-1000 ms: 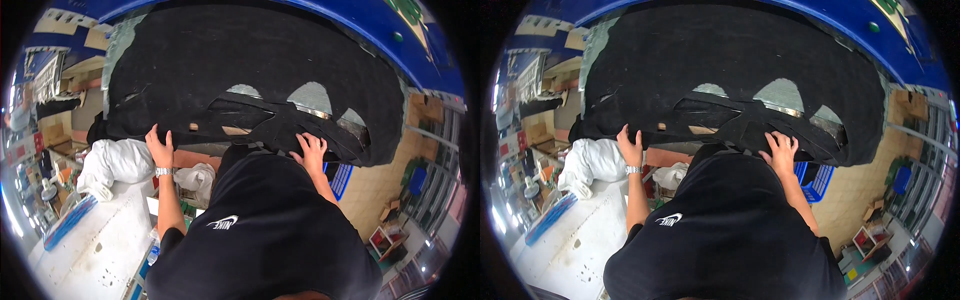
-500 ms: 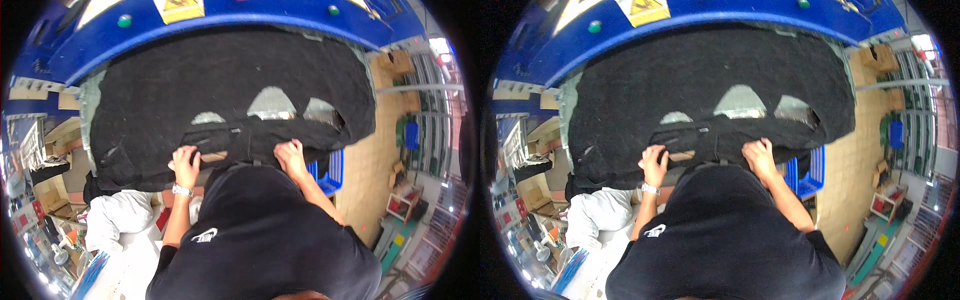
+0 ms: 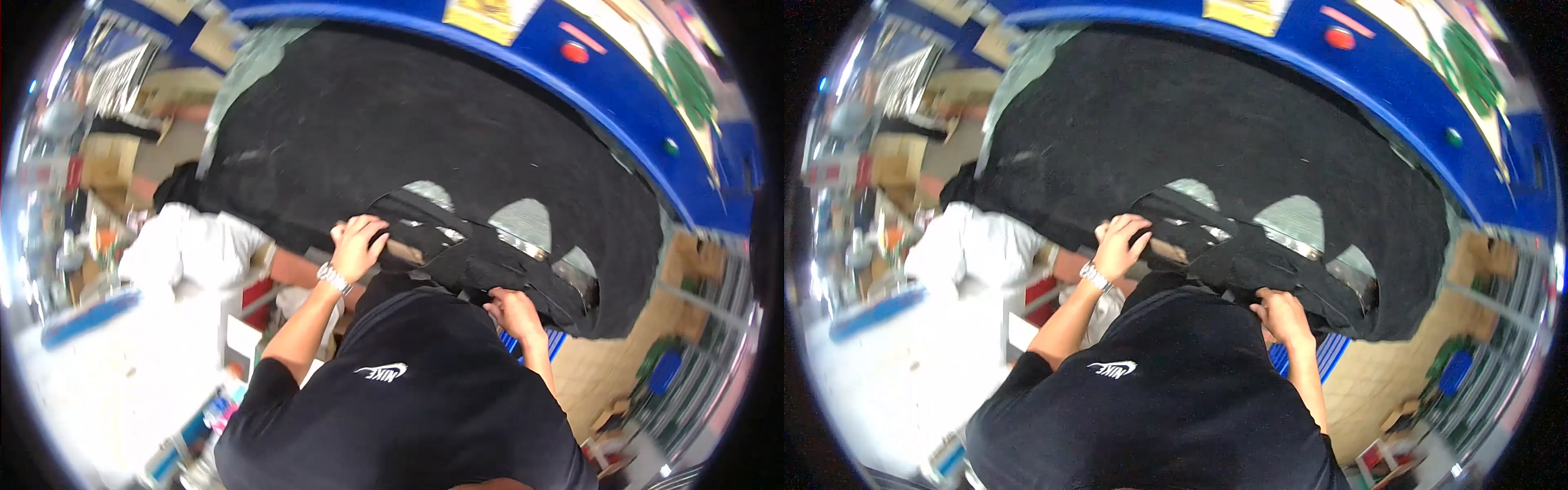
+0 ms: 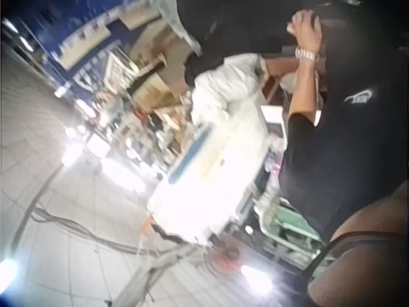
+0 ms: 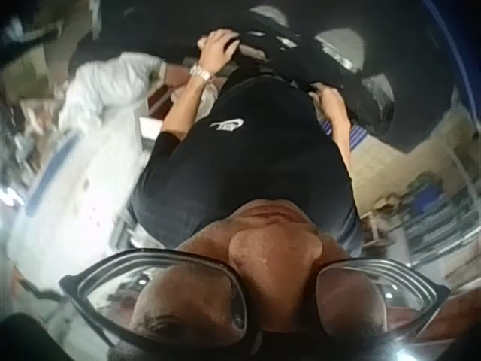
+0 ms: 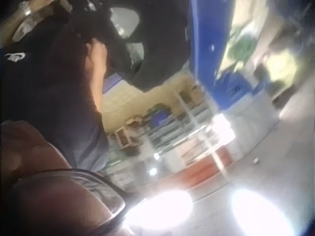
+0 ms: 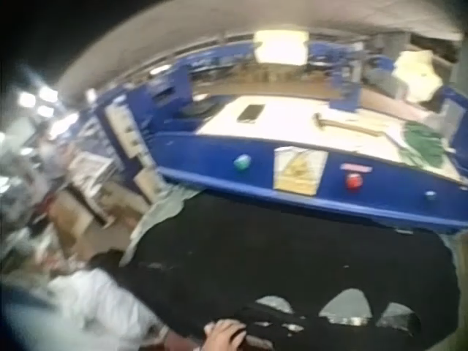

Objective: Positioning metal cutting dies on material and operating a hydraulic press to cut shoe components.

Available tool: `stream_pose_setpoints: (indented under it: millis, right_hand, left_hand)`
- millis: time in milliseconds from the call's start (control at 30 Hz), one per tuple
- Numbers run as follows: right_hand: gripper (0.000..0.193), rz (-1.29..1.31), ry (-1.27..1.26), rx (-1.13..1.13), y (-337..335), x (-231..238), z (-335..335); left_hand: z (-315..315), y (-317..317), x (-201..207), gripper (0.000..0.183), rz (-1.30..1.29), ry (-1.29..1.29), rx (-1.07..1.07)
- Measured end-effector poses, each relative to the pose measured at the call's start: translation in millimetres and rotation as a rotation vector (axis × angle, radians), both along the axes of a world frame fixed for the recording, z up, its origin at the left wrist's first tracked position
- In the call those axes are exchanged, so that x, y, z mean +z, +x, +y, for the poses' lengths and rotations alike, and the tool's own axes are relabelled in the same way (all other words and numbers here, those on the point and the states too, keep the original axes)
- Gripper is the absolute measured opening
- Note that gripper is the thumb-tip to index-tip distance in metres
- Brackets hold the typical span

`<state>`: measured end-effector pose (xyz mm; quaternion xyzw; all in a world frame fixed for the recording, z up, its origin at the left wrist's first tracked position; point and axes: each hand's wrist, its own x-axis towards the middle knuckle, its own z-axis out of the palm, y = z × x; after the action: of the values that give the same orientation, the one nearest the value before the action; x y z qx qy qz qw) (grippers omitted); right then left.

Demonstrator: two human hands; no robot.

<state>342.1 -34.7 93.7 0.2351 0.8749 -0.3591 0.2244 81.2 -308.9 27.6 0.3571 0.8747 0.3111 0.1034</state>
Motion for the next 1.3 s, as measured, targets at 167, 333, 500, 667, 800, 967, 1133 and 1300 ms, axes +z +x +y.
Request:
stream_pose_setpoints:
  millis: [167, 333, 500, 667, 800, 967, 1133, 1300]
  right_hand:
    - [0.022, 0.325, 0.016, 0.174, -72.5, 14.5, 6.3]
    - [0.017, 0.623, -0.049, 0.59, -145.5, 5.5, -10.7]
    - [0.014, 0.653, -0.364, 0.993, -176.5, -25.7, -50.2]
    - [0.012, 0.783, -0.347, 1.444, -186.3, -71.6, -70.5]
    - [0.014, 0.918, -0.248, 1.483, -183.7, -80.9, -71.3]
    - [0.014, 0.864, -0.169, 1.501, -180.4, -77.5, -77.7]
    - [0.008, 0.743, 0.131, 1.423, -159.9, -73.3, -91.8]
    - [0.008, 0.615, 0.345, 1.312, -155.5, -66.9, -106.1]
  left_hand:
    - [-32.9, 24.5, 1.7, 0.017, 0.028, 0.073, 0.156]
    - [-65.1, 76.1, 10.2, 0.016, 0.152, 0.044, 0.384]
    - [-90.2, 200.8, 28.1, 0.017, -0.103, -0.04, 0.852]
    - [-77.9, 333.8, 18.2, 0.018, -0.333, 0.335, 1.602]
    - [-127.4, 426.2, -72.1, 0.02, -0.247, 0.913, 2.123]
    - [-246.9, 504.0, -132.9, 0.035, -0.026, 1.372, 2.589]
    - [-343.4, 543.3, -175.0, 0.063, -0.148, 1.435, 2.75]
    - [-386.8, 552.4, -231.2, 0.069, -0.347, 1.834, 2.559]
